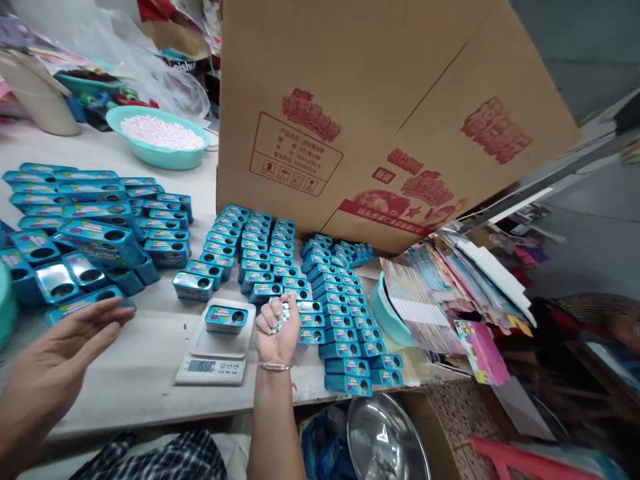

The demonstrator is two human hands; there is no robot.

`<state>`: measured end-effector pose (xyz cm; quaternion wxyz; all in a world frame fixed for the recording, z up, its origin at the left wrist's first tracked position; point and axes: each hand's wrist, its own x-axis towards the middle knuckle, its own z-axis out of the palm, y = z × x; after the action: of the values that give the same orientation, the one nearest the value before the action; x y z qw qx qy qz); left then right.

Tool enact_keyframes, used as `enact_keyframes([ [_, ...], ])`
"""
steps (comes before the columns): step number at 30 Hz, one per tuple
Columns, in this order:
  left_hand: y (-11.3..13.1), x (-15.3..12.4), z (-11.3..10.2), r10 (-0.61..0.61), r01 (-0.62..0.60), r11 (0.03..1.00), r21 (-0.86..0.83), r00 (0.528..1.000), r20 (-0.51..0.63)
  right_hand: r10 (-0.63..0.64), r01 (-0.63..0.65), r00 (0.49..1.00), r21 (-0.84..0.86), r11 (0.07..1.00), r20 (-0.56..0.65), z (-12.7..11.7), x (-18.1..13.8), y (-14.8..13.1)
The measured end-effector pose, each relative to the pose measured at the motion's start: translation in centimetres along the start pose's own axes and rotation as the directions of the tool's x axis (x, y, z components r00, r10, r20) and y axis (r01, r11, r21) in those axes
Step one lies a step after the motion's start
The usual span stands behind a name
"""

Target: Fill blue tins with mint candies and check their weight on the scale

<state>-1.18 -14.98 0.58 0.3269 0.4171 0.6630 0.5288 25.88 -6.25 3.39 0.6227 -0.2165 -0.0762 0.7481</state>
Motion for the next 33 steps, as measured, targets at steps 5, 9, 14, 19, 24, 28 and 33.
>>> enact_keyframes([
  [5,-0.8,-0.8,-0.6,-0.12,0.119,0.991,0.053,0.992,0.022,-0.002,0.001,1.0,-0.019,1.0,-0.011,0.5,0.9,0.7],
  [9,-1.2,-0.9,0.1,-0.064,0.062,0.997,0.04,0.996,0.061,-0.007,0.006,0.999,-0.031,1.0,-0.038,0.8,1.5,1.2],
  [14,-1.6,-0.5,2.5,0.15,-0.171,0.982,0.084,0.967,0.208,0.005,-0.005,0.999,-0.026,1.0,-0.032,0.8,2.1,1.5],
  [19,-3.0,0.9,7.5,0.316,-0.389,0.913,0.124,0.865,0.389,-0.01,0.02,0.99,0.072,0.997,-0.139,0.3,1.8,1.0],
  [24,-3.9,2.1,10.7,0.333,-0.407,0.912,0.048,0.806,0.49,-0.025,0.084,0.905,0.122,0.989,-0.424,-0.1,0.3,0.7],
  [28,0.1,2.2,9.8,0.417,-0.492,0.87,0.022,0.76,0.499,-0.019,0.109,0.882,0.164,0.98,-0.471,0.1,-0.6,1.1],
  [33,7.1,3.5,8.4,0.543,-0.717,0.674,0.177,0.644,0.54,0.084,0.032,0.896,0.252,0.967,-0.436,1.0,0.0,2.8],
])
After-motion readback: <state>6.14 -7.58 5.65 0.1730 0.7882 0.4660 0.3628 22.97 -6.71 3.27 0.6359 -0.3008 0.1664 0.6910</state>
